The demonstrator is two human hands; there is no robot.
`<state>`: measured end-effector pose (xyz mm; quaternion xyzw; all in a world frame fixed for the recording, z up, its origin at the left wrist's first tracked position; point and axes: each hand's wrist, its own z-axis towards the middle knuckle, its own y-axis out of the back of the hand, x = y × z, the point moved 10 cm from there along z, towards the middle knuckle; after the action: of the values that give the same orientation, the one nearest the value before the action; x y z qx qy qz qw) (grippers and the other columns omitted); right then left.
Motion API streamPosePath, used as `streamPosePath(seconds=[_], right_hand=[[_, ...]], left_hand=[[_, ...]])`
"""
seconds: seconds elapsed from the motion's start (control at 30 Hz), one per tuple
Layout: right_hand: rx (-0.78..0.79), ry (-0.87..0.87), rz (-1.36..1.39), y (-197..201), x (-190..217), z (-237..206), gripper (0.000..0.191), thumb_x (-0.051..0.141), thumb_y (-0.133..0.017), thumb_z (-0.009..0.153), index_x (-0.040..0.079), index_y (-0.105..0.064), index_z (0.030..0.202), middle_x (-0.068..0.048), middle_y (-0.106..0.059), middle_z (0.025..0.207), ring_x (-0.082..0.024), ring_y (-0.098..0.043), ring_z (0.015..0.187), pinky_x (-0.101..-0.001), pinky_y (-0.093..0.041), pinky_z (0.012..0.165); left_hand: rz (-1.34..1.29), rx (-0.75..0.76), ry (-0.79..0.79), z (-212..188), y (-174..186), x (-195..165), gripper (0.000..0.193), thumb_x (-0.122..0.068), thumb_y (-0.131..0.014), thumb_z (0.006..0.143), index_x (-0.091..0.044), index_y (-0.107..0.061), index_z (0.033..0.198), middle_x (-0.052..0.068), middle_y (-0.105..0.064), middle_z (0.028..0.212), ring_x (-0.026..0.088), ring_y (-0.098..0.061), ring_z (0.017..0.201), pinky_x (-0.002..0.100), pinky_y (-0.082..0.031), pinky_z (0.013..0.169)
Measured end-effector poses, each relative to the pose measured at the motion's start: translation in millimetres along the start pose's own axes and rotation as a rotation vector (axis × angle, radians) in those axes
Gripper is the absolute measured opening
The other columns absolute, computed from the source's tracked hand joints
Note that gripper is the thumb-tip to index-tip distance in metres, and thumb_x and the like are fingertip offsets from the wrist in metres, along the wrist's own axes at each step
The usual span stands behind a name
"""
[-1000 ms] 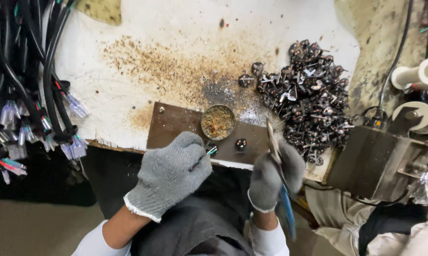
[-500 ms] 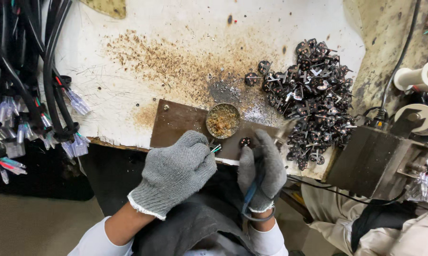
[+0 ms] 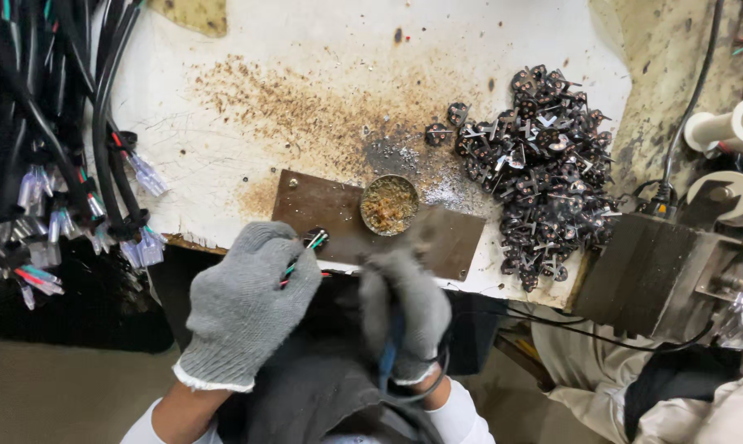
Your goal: The person solders colored wires to small plug components at a workbench. They hold a wire and component in one hand, dip the wire tip into a flux container, apply a soldering iron to the joint, use pliers to position parts, and set finished assemblies aside while repeating the cycle.
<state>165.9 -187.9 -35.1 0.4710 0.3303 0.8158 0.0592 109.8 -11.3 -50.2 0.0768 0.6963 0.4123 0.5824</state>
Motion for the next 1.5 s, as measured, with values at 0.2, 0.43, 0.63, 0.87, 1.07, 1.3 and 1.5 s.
streamPosePath(seconds=[0.2, 0.43, 0.63, 0.87, 1.07, 1.3, 1.5], right_hand=[[-0.070, -0.029, -0.109, 26, -4, 15, 0.022, 0.003, -0.074, 0.097, 0.000, -0.064, 0.116, -0.010, -0.075, 0.102, -0.019, -0.075, 0.087, -0.0281, -0.061, 0.078], [-0.373, -0.303, 0.106, 94, -49, -15, 0.021, 0.007, -0.067, 0.103, 0.002, -0.062, 0.124, -0.007, -0.076, 0.094, -0.012, -0.071, 0.072, -0.0218, -0.057, 0.063], [-0.187, -0.361, 0.455, 62, -102, -34, 0.019, 0.002, -0.067, 0.098, -0.002, -0.070, 0.116, -0.004, -0.063, 0.073, -0.010, -0.059, 0.061, -0.0231, -0.045, 0.058], [0.005, -0.110, 0.467, 54, -58, -6, 0.032, -0.002, -0.068, 0.102, 0.008, -0.063, 0.132, -0.012, -0.075, 0.097, -0.023, -0.076, 0.082, -0.0327, -0.059, 0.069], [0.177, 0.062, -0.032, 38, -21, -3, 0.036, 0.005, -0.078, 0.083, 0.016, -0.067, 0.116, -0.005, -0.068, 0.085, -0.027, -0.068, 0.074, -0.0379, -0.052, 0.067], [0.219, 0.012, 0.149, 40, -33, -8, 0.040, 0.006, -0.080, 0.081, 0.013, -0.069, 0.119, -0.007, -0.068, 0.085, -0.029, -0.070, 0.078, -0.0384, -0.053, 0.069], [0.121, -0.191, 0.841, 52, -33, -18, 0.041, -0.001, -0.071, 0.098, 0.007, -0.061, 0.137, -0.012, -0.073, 0.109, -0.023, -0.073, 0.101, -0.0363, -0.059, 0.090]], left_hand=[[0.006, 0.055, 0.012, 3, -7, -5, 0.012, -0.018, -0.078, 0.084, -0.008, -0.072, 0.088, 0.008, -0.070, 0.095, 0.025, -0.069, 0.066, 0.035, -0.054, 0.058], [-0.135, 0.106, -0.113, -3, -40, -41, 0.012, -0.014, -0.077, 0.084, -0.008, -0.067, 0.082, 0.008, -0.068, 0.088, 0.027, -0.069, 0.066, 0.035, -0.054, 0.057], [-0.073, 0.084, -0.126, -4, -52, -50, 0.011, -0.015, -0.075, 0.084, -0.007, -0.067, 0.085, 0.009, -0.068, 0.086, 0.027, -0.067, 0.064, 0.036, -0.053, 0.057], [0.027, 0.168, 0.009, -6, -67, -43, 0.014, -0.020, -0.075, 0.083, -0.009, -0.067, 0.080, 0.007, -0.069, 0.080, 0.025, -0.069, 0.064, 0.037, -0.053, 0.057], [0.038, 0.301, 0.116, -9, -89, -26, 0.022, -0.028, -0.076, 0.082, -0.009, -0.066, 0.075, 0.006, -0.069, 0.085, 0.027, -0.070, 0.075, 0.039, -0.054, 0.065], [-0.152, 0.183, 0.049, -26, -80, -24, 0.027, -0.020, -0.081, 0.078, -0.004, -0.067, 0.095, 0.013, -0.066, 0.098, 0.026, -0.070, 0.081, 0.035, -0.057, 0.069], [-0.127, 0.211, -0.284, -53, -107, 27, 0.029, -0.019, -0.084, 0.067, -0.012, -0.075, 0.094, 0.013, -0.068, 0.104, 0.026, -0.071, 0.090, 0.036, -0.057, 0.081]])
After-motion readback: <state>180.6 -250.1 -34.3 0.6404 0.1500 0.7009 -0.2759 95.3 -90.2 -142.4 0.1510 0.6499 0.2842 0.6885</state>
